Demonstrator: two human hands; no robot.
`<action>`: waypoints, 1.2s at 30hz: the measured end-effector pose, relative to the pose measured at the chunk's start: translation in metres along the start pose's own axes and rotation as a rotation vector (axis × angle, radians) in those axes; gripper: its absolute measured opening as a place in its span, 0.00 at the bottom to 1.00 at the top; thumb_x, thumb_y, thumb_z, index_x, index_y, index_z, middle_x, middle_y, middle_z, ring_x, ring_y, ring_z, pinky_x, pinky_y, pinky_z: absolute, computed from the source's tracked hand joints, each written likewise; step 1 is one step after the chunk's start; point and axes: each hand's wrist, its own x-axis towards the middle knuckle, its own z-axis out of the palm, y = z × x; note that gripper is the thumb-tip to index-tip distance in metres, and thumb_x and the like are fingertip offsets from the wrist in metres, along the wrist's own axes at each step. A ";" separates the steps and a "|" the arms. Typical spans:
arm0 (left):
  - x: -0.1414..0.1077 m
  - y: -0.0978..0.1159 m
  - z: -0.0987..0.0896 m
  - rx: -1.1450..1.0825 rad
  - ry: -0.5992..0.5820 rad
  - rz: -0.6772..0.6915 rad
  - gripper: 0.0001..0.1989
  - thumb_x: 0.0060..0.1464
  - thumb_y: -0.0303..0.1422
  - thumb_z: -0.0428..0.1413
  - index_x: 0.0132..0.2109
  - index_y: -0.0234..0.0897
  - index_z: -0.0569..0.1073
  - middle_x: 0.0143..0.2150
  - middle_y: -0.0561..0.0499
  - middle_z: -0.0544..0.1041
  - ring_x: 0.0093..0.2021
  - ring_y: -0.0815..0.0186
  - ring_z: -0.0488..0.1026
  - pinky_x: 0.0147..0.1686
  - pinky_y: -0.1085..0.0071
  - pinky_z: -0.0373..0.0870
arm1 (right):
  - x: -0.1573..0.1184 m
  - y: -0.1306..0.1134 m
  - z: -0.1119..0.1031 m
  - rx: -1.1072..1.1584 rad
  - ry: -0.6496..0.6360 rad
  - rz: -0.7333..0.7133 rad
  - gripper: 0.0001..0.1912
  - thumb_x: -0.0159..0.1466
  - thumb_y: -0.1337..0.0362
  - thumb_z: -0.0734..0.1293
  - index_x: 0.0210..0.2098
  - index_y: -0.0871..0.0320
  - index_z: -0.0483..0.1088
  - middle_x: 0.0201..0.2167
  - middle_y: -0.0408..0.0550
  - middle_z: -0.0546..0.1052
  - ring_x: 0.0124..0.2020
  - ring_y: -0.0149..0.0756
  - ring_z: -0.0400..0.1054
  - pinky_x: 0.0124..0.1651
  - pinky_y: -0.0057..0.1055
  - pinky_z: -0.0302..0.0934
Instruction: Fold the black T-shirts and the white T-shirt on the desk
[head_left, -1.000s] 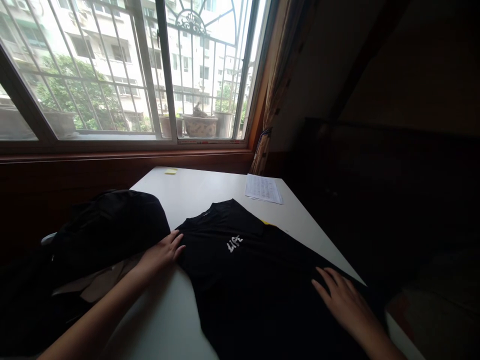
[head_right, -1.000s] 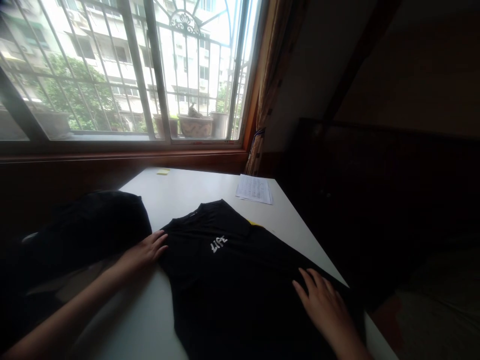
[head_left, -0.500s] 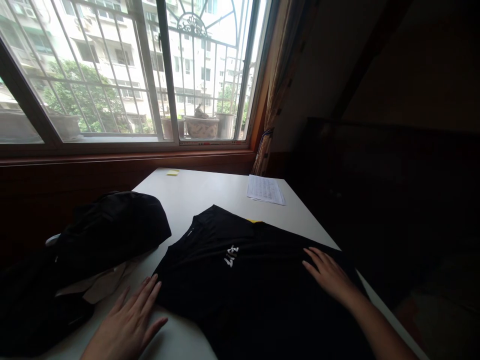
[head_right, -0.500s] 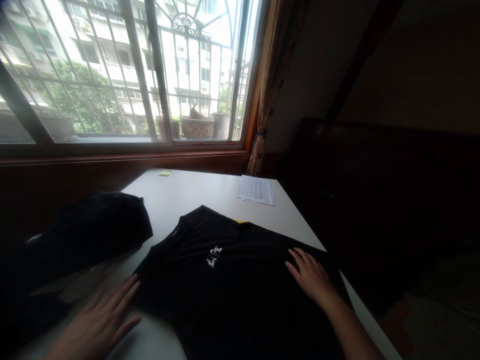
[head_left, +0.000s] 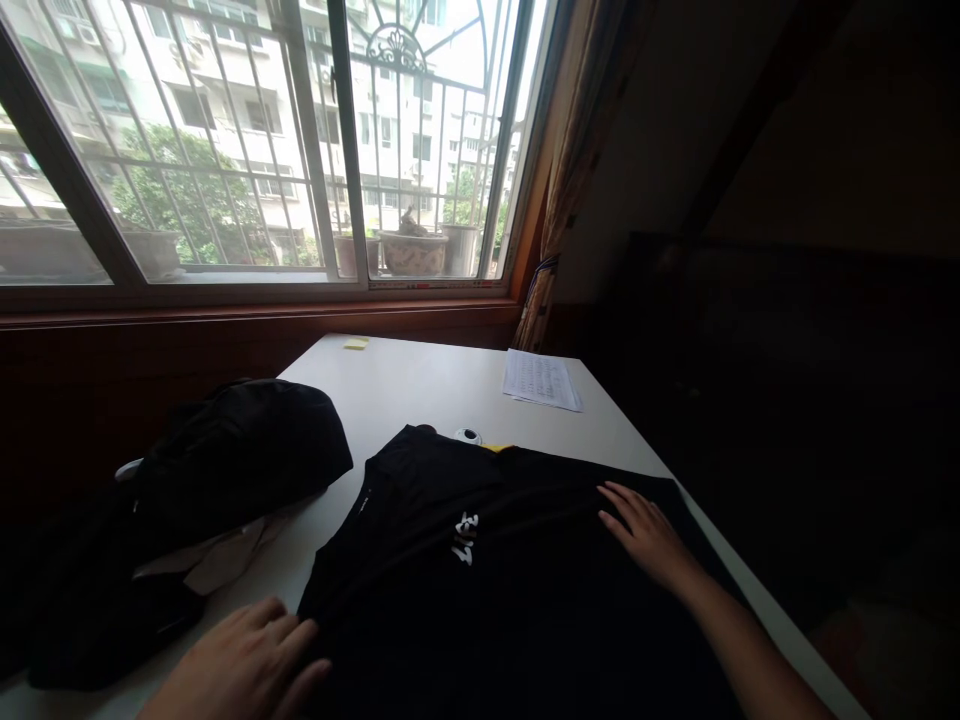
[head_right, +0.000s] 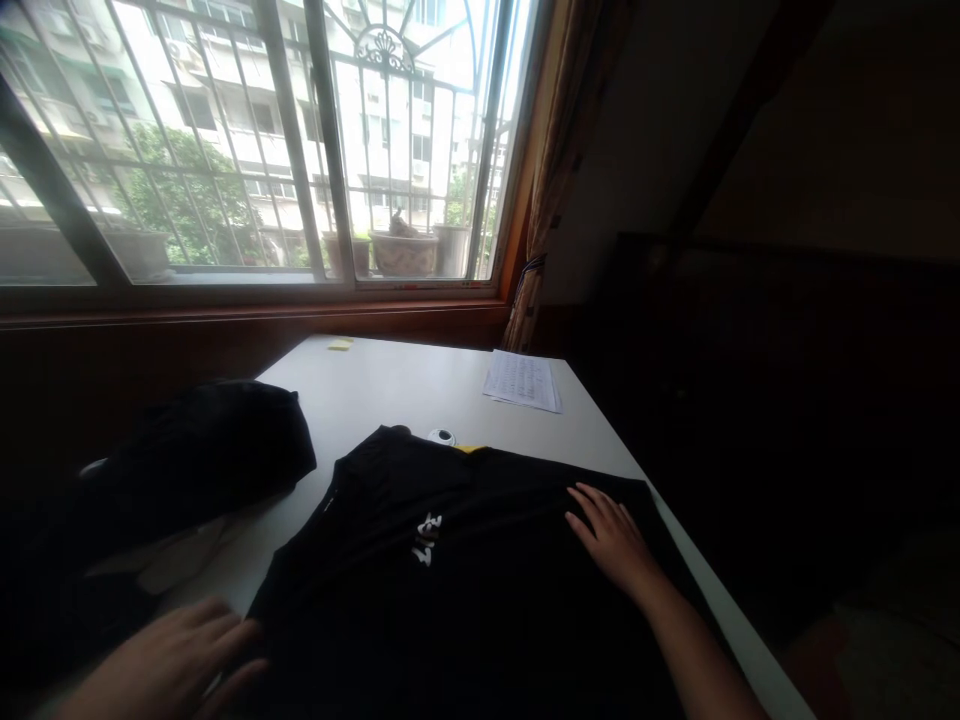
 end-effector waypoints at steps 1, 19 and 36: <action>0.020 0.008 -0.013 -0.018 -0.006 0.030 0.14 0.65 0.41 0.51 0.44 0.52 0.82 0.42 0.51 0.83 0.43 0.57 0.80 0.45 0.61 0.77 | -0.001 -0.002 0.001 -0.015 0.011 0.005 0.29 0.71 0.47 0.51 0.67 0.48 0.60 0.69 0.48 0.62 0.70 0.44 0.54 0.71 0.54 0.46; 0.234 -0.016 0.052 0.030 0.186 -0.114 0.25 0.69 0.38 0.45 0.67 0.32 0.64 0.70 0.37 0.62 0.71 0.51 0.57 0.70 0.49 0.49 | -0.020 -0.010 0.015 -0.171 0.280 0.206 0.29 0.70 0.52 0.52 0.59 0.60 0.70 0.61 0.56 0.70 0.61 0.51 0.63 0.61 0.48 0.61; 0.155 -0.048 0.058 0.164 0.119 -0.370 0.31 0.68 0.43 0.39 0.71 0.29 0.57 0.71 0.36 0.61 0.69 0.46 0.60 0.65 0.51 0.59 | 0.025 -0.040 0.023 -0.084 0.196 0.031 0.26 0.71 0.53 0.53 0.63 0.56 0.66 0.65 0.51 0.67 0.66 0.45 0.58 0.68 0.45 0.52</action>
